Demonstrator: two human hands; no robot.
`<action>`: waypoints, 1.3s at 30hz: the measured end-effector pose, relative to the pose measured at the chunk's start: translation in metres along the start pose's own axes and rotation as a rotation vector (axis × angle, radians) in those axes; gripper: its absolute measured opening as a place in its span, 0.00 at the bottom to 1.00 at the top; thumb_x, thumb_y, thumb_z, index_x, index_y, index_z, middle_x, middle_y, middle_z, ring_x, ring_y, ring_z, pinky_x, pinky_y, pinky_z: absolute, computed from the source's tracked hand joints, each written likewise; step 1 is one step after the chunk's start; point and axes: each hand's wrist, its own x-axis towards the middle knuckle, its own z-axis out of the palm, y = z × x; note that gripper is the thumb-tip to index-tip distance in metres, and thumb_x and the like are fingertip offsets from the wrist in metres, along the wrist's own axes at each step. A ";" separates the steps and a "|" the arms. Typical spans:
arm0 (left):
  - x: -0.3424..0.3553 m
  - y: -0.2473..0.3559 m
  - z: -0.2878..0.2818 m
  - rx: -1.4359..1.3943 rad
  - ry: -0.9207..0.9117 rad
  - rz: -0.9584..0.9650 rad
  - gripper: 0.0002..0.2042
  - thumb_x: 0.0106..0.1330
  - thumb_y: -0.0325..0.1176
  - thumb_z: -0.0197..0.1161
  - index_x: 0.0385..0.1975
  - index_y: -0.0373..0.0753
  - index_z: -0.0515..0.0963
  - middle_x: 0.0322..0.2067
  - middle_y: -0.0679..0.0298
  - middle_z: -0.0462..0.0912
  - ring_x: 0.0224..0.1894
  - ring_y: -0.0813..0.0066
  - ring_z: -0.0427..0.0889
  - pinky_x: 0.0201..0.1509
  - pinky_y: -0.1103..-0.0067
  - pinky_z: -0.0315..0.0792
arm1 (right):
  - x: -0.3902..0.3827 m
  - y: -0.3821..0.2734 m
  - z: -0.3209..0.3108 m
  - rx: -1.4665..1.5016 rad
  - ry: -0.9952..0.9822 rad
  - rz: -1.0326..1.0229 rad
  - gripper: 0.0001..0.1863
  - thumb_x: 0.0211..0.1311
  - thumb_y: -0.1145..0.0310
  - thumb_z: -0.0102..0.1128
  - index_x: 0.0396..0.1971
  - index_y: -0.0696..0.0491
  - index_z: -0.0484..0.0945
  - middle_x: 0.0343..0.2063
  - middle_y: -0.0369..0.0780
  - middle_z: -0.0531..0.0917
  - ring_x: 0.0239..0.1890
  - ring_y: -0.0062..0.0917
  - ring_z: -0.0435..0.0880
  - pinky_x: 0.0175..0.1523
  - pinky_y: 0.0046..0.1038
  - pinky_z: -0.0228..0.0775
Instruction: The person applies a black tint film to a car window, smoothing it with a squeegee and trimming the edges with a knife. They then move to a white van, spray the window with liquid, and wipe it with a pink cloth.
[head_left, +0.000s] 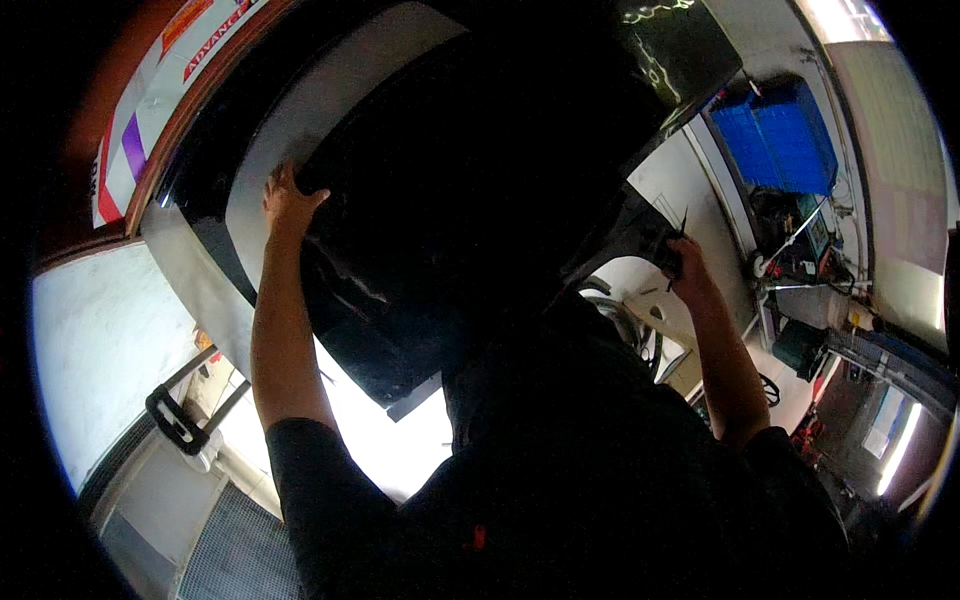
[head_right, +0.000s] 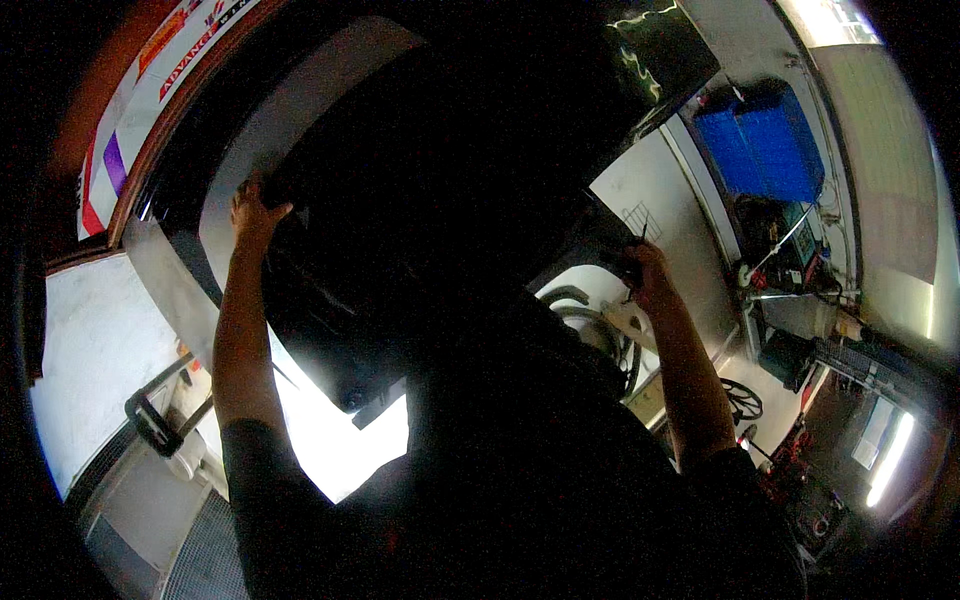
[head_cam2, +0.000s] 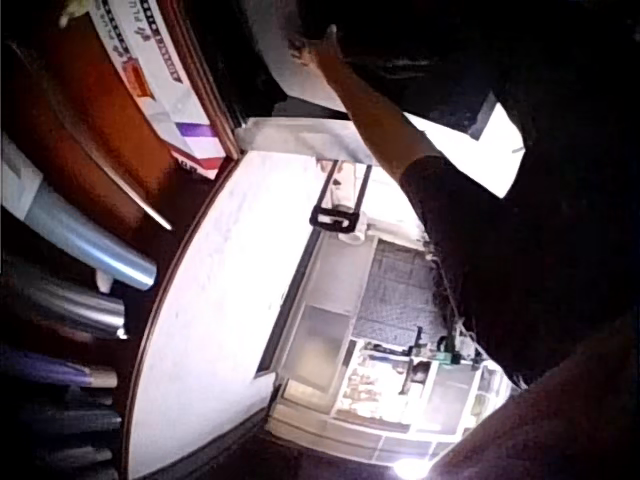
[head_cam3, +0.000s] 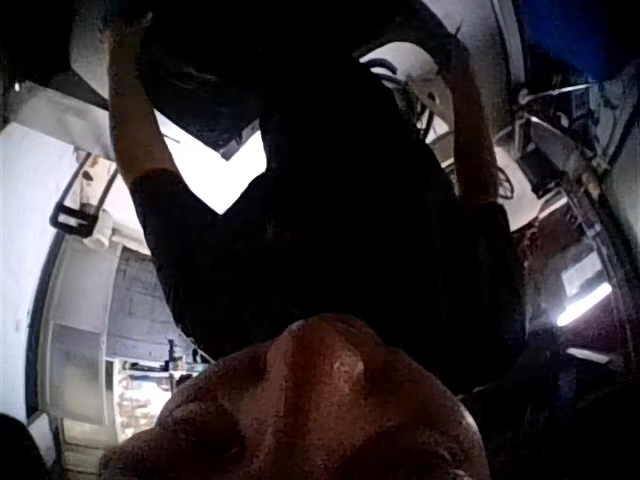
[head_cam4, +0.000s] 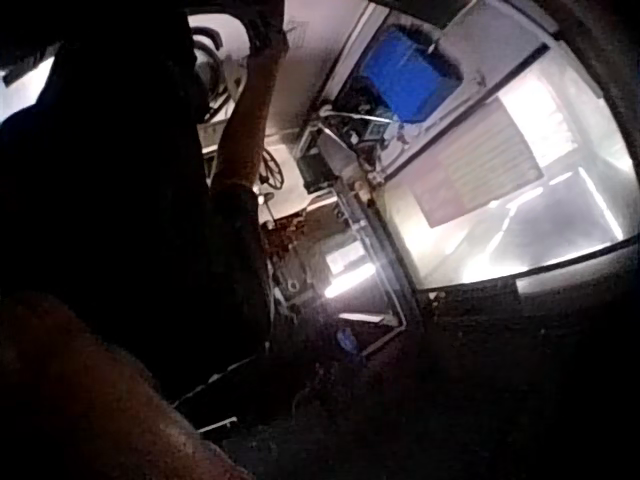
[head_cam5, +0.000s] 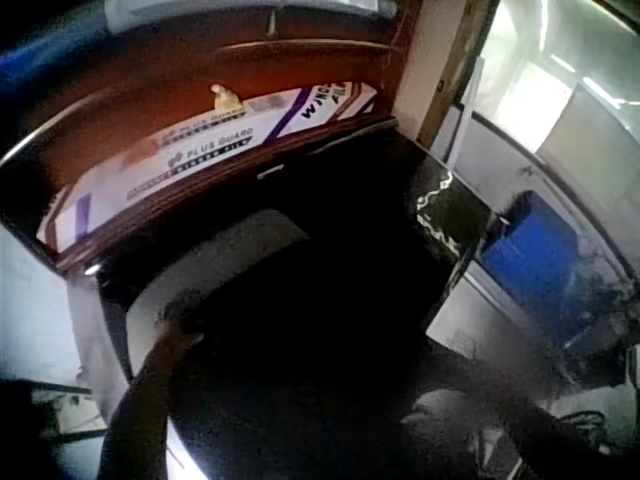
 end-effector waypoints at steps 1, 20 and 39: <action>0.003 0.003 -0.002 0.034 -0.016 -0.030 0.50 0.48 0.48 0.82 0.73 0.46 0.63 0.67 0.51 0.68 0.68 0.48 0.68 0.71 0.56 0.64 | 0.003 -0.001 0.003 -0.013 0.013 0.016 0.09 0.60 0.68 0.62 0.39 0.55 0.79 0.34 0.39 0.85 0.31 0.29 0.86 0.32 0.29 0.81; 0.056 0.071 -0.011 -0.101 -0.125 0.043 0.38 0.52 0.43 0.81 0.65 0.46 0.72 0.66 0.55 0.71 0.69 0.51 0.68 0.71 0.58 0.67 | -0.002 -0.001 -0.006 0.005 -0.097 0.001 0.16 0.59 0.64 0.62 0.46 0.53 0.78 0.37 0.38 0.84 0.38 0.28 0.86 0.41 0.30 0.81; 0.057 0.106 -0.008 0.118 -0.191 0.042 0.52 0.48 0.56 0.81 0.73 0.48 0.60 0.72 0.54 0.62 0.73 0.47 0.62 0.71 0.51 0.66 | -0.006 0.009 -0.020 -0.030 -0.050 0.039 0.20 0.60 0.68 0.59 0.51 0.59 0.79 0.43 0.42 0.87 0.43 0.32 0.88 0.47 0.34 0.84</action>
